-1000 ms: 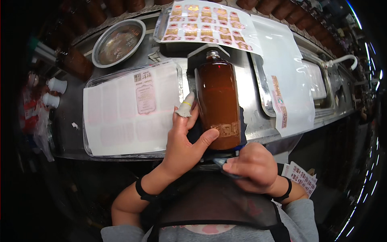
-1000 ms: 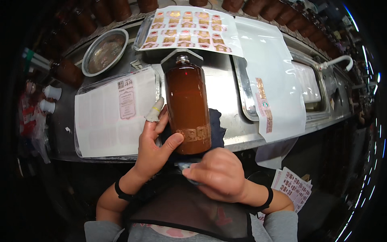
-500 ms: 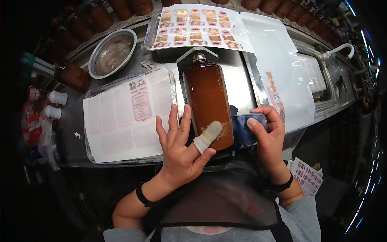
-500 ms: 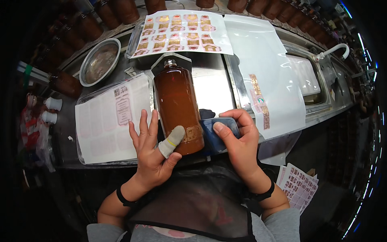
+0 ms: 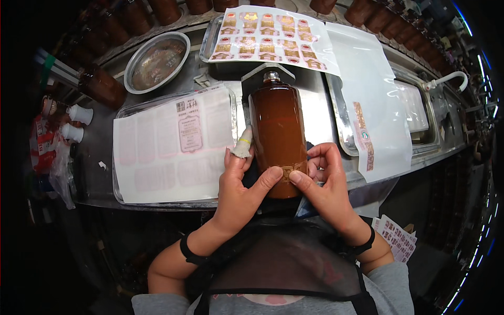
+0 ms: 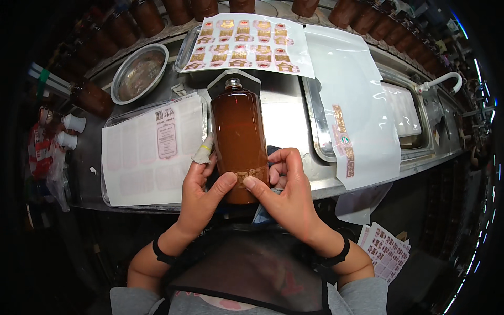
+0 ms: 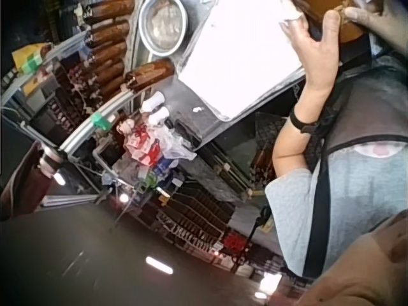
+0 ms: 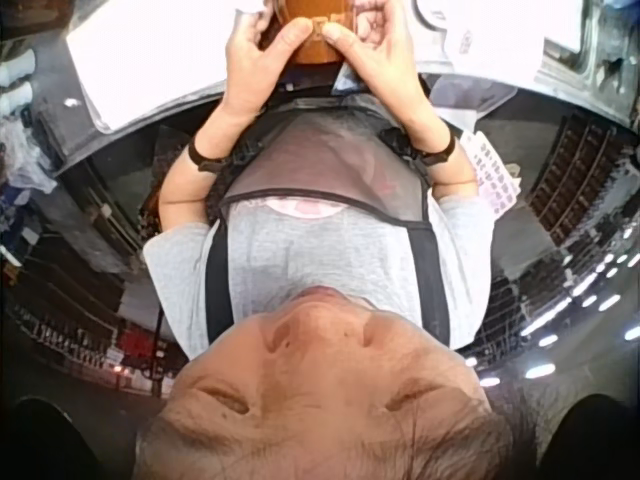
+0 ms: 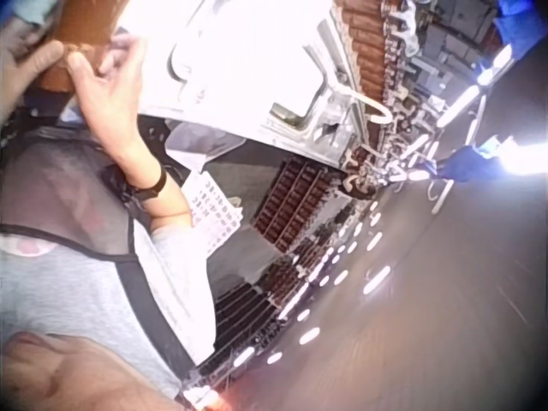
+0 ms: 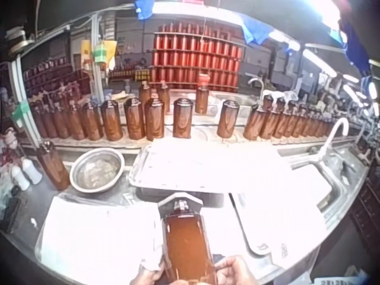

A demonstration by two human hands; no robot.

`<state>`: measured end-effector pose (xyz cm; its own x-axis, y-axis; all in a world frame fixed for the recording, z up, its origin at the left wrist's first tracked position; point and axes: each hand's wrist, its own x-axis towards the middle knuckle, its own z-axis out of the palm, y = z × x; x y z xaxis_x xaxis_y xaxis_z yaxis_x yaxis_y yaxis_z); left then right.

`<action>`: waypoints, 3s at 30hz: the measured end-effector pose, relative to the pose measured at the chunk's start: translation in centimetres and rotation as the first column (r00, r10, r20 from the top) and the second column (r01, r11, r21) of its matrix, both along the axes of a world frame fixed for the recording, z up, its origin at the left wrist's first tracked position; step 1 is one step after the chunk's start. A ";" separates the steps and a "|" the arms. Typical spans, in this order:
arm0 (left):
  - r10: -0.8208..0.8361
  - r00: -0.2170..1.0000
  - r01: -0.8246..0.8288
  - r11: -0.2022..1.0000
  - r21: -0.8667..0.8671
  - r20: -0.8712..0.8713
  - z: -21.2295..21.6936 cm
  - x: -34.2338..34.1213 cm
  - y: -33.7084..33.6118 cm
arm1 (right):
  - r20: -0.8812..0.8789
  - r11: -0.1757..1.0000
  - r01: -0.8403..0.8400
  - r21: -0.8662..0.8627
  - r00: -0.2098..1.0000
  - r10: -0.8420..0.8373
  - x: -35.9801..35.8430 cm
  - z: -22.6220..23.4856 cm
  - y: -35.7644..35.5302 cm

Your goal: The person is applying product labels and decorative gold foil seals to dark glass liquor bottles on a production line.

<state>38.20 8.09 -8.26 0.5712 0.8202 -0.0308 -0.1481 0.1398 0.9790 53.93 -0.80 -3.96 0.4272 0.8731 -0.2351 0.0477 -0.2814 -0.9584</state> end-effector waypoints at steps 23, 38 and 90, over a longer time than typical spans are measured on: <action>-0.051 0.997 0.054 0.998 0.045 -0.062 -1.1 -0.2 0.6 | 0.035 1.000 -0.014 -0.007 0.999 0.014 0.5 -0.6 0.5; 0.073 0.941 0.088 0.890 0.448 -0.331 -0.7 -3.3 -0.1 | -0.191 0.984 0.177 0.021 0.967 -0.169 1.4 -1.0 -0.2; 0.206 0.870 0.196 0.690 0.697 -0.449 0.6 -0.7 -1.3 | -0.224 0.985 0.130 0.112 0.969 -0.102 4.1 -0.2 -4.3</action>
<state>37.48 6.77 -7.69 0.6437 0.7048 0.2984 0.3422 -0.6137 0.7115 58.03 -5.14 -4.17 0.4782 0.8488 -0.2254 -0.1908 -0.1501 -0.9701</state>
